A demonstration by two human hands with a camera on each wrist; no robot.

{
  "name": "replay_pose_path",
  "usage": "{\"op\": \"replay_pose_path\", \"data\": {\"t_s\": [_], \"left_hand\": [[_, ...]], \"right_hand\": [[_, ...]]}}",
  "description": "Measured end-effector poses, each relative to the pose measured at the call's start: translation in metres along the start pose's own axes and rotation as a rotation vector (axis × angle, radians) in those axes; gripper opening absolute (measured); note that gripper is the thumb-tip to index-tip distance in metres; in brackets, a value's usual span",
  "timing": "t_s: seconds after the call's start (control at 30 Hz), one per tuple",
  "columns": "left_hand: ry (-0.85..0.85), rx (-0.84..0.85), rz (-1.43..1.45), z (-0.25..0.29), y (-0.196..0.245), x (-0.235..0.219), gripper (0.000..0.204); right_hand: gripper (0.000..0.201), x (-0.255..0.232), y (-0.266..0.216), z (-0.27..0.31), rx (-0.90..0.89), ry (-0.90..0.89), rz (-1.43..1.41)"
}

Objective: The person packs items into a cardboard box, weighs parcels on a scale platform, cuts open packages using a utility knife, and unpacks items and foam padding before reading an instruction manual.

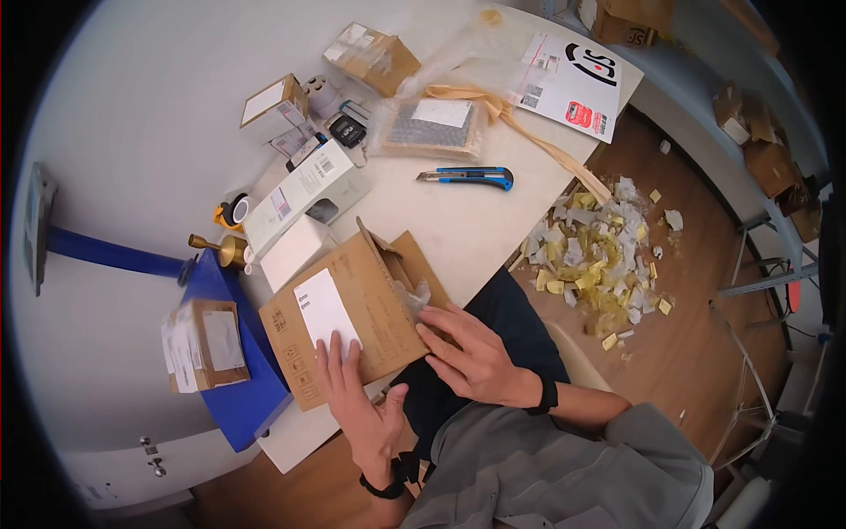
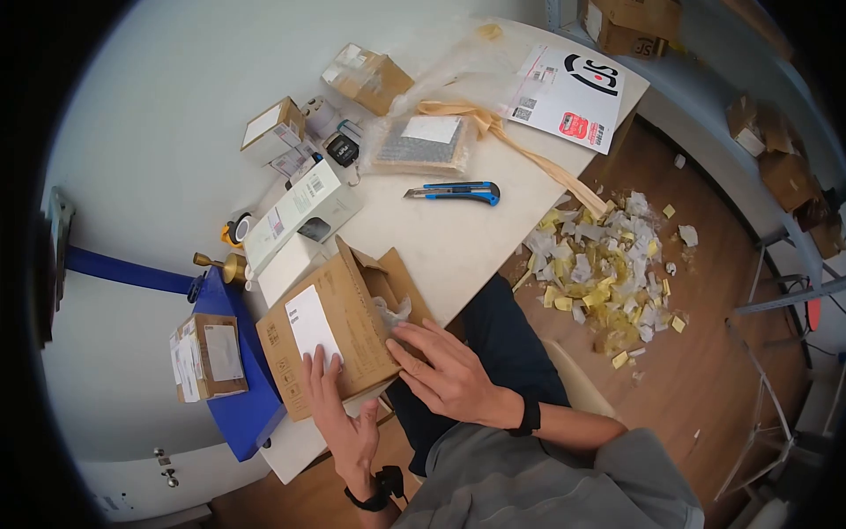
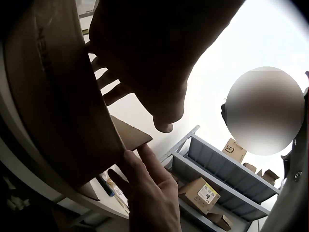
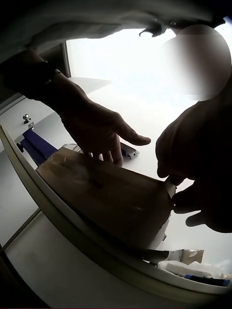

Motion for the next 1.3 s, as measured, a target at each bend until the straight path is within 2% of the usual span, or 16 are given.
{"op": "replay_pose_path", "data": {"t_s": [0.1,0.17,0.23,0.27,0.33,0.43,0.5,0.53,0.6,0.73,0.8,0.93,1.03,1.1,1.17,1.3], "left_hand": [[-0.005,0.097,-0.007,-0.016,0.036,0.013,0.089],[0.005,0.087,-0.049,-0.024,0.054,0.024,0.076],[0.141,0.038,-0.047,-0.025,0.054,0.029,0.051],[0.129,0.048,-0.056,-0.025,0.053,0.034,0.051],[0.241,0.118,0.015,-0.022,0.054,0.036,0.025],[0.302,0.147,0.022,-0.017,0.059,0.039,0.018],[0.328,0.149,0.013,-0.017,0.061,0.04,0.019],[0.353,0.159,0.013,-0.018,0.062,0.04,0.02],[0.362,0.159,0.006,-0.017,0.062,0.041,0.021],[0.362,0.148,-0.013,-0.014,0.058,0.045,0.023],[0.368,0.161,-0.028,-0.014,0.058,0.045,0.023],[0.361,0.17,-0.053,-0.013,0.059,0.047,0.022],[0.34,0.203,-0.055,-0.009,0.064,0.046,0.021],[0.34,0.183,-0.053,-0.008,0.066,0.044,0.022],[0.338,0.166,-0.049,-0.005,0.063,0.045,0.022],[0.344,0.219,-0.052,-0.006,0.062,0.049,0.028]], "right_hand": [[0.049,0.003,0.007,0.008,-0.016,-0.072,0.074],[0.053,-0.005,0.011,0.007,-0.01,-0.071,0.099],[0.053,-0.009,0.017,0.006,-0.068,-0.141,0.1],[0.052,-0.011,0.022,0.007,-0.063,-0.19,-0.042],[0.051,-0.017,0.038,0.011,-0.046,-0.153,-0.118],[0.049,-0.027,0.074,-0.015,0.029,-0.05,-0.265],[0.048,-0.014,0.097,-0.042,0.267,-0.201,-0.483],[0.048,-0.01,0.098,-0.049,0.263,-0.196,-0.485],[0.052,0.015,0.09,-0.053,0.111,-0.494,-0.296],[0.05,0.058,0.096,-0.063,0.051,-0.594,-0.293],[0.042,0.083,0.11,-0.061,0.237,-0.785,-0.328],[0.039,0.077,0.117,-0.057,0.28,-0.716,-0.318],[0.035,0.036,0.12,-0.048,0.368,-0.59,-0.352],[0.036,0.003,0.129,-0.039,0.371,-0.399,-0.483],[0.035,-0.04,0.134,-0.03,0.479,-0.253,-0.48],[0.039,-0.091,0.142,-0.019,0.716,-0.162,-0.489]]}}
Point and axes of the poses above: each hand's wrist, its own z-axis away from the middle knuckle, its own x-axis out of the palm, y = z × x, the point moved 6 cm from there along -z, towards the middle knuckle, and after that the axes turned 10 degrees about -z, right-handed, at the moved point
